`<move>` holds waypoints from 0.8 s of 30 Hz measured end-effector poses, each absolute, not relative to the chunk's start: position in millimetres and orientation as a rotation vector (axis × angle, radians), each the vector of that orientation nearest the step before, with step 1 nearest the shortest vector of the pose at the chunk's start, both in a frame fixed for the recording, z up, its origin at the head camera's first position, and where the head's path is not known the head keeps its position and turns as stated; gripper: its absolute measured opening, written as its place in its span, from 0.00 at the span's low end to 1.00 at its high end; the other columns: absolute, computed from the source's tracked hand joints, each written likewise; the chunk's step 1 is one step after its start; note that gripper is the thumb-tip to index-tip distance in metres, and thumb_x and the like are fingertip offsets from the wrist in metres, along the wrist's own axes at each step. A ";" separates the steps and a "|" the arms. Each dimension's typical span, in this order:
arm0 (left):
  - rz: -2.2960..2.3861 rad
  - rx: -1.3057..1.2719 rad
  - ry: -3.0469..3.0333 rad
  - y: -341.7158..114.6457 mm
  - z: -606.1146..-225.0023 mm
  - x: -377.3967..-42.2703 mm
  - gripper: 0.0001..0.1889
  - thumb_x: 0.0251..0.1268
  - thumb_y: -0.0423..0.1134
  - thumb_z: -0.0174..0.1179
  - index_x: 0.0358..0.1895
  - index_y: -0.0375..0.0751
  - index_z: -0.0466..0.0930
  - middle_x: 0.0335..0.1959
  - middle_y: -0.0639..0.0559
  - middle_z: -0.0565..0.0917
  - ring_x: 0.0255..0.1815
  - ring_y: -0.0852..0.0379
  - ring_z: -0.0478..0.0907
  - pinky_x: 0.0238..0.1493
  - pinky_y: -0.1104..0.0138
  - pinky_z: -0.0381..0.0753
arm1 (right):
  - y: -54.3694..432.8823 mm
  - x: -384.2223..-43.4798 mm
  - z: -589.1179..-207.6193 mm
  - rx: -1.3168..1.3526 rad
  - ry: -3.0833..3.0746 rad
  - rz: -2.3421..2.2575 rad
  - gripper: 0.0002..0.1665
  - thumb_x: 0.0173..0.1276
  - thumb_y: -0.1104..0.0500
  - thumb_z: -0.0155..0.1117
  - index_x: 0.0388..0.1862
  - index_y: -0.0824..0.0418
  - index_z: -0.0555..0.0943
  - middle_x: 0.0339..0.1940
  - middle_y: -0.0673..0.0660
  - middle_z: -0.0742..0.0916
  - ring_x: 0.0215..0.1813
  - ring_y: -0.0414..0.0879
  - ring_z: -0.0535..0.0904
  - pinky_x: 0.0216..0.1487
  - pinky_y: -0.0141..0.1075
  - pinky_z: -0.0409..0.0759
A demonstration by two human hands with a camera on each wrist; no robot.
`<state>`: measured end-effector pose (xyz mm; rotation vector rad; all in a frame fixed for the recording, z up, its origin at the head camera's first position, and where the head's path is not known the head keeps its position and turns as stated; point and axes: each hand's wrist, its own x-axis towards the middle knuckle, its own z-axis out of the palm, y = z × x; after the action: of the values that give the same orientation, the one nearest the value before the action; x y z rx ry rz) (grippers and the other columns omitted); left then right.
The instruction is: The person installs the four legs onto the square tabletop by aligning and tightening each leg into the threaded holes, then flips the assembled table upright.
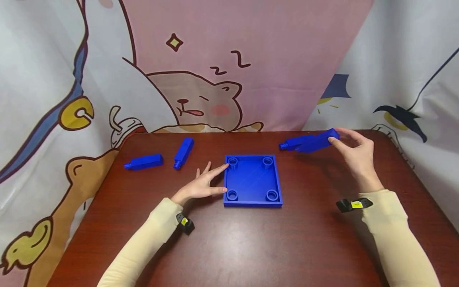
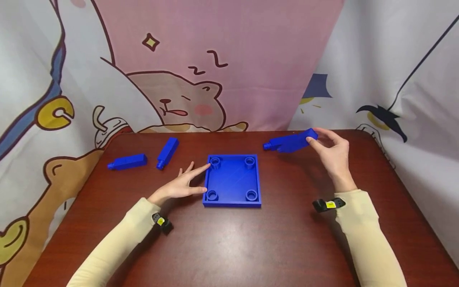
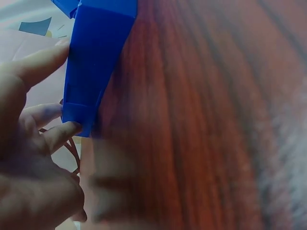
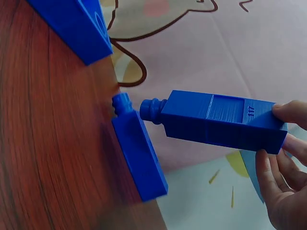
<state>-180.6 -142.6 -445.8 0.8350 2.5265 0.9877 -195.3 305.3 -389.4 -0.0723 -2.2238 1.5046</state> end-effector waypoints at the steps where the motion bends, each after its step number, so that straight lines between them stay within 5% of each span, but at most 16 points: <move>1: 1.006 0.848 2.525 -142.8 -446.2 -181.3 0.42 0.63 0.49 0.64 0.76 0.44 0.53 0.75 0.47 0.57 0.73 0.29 0.32 0.59 0.29 0.26 | 302.5 -195.6 -389.2 -0.056 -2.225 1.513 0.24 0.62 0.59 0.71 0.57 0.64 0.81 0.40 0.43 0.85 0.47 0.38 0.78 0.42 0.22 0.73; 9: 1.105 0.883 2.497 -144.6 -449.2 -185.2 0.43 0.60 0.45 0.68 0.75 0.41 0.55 0.75 0.45 0.58 0.75 0.38 0.45 0.67 0.38 0.35 | 276.8 -198.2 -390.0 0.075 -2.219 1.609 0.24 0.62 0.64 0.70 0.57 0.69 0.80 0.41 0.45 0.86 0.43 0.37 0.81 0.41 0.22 0.77; 17: 1.137 0.902 2.513 -144.4 -450.7 -187.5 0.45 0.55 0.44 0.71 0.75 0.42 0.58 0.74 0.44 0.60 0.73 0.47 0.55 0.70 0.53 0.55 | 238.6 -190.3 -372.6 0.223 -2.209 1.650 0.21 0.61 0.68 0.69 0.54 0.73 0.80 0.43 0.48 0.86 0.42 0.38 0.81 0.41 0.24 0.78; 24: 1.190 0.851 2.484 -142.9 -452.8 -189.1 0.45 0.53 0.44 0.73 0.74 0.44 0.60 0.73 0.47 0.63 0.72 0.51 0.57 0.69 0.55 0.56 | 211.7 -186.1 -359.5 0.355 -2.238 1.661 0.20 0.60 0.71 0.68 0.53 0.75 0.80 0.47 0.61 0.85 0.42 0.39 0.82 0.41 0.24 0.78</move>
<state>-189.1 -142.9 -452.8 0.8509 2.4836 1.1897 -186.1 211.7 -359.5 0.3551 -2.2380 1.6606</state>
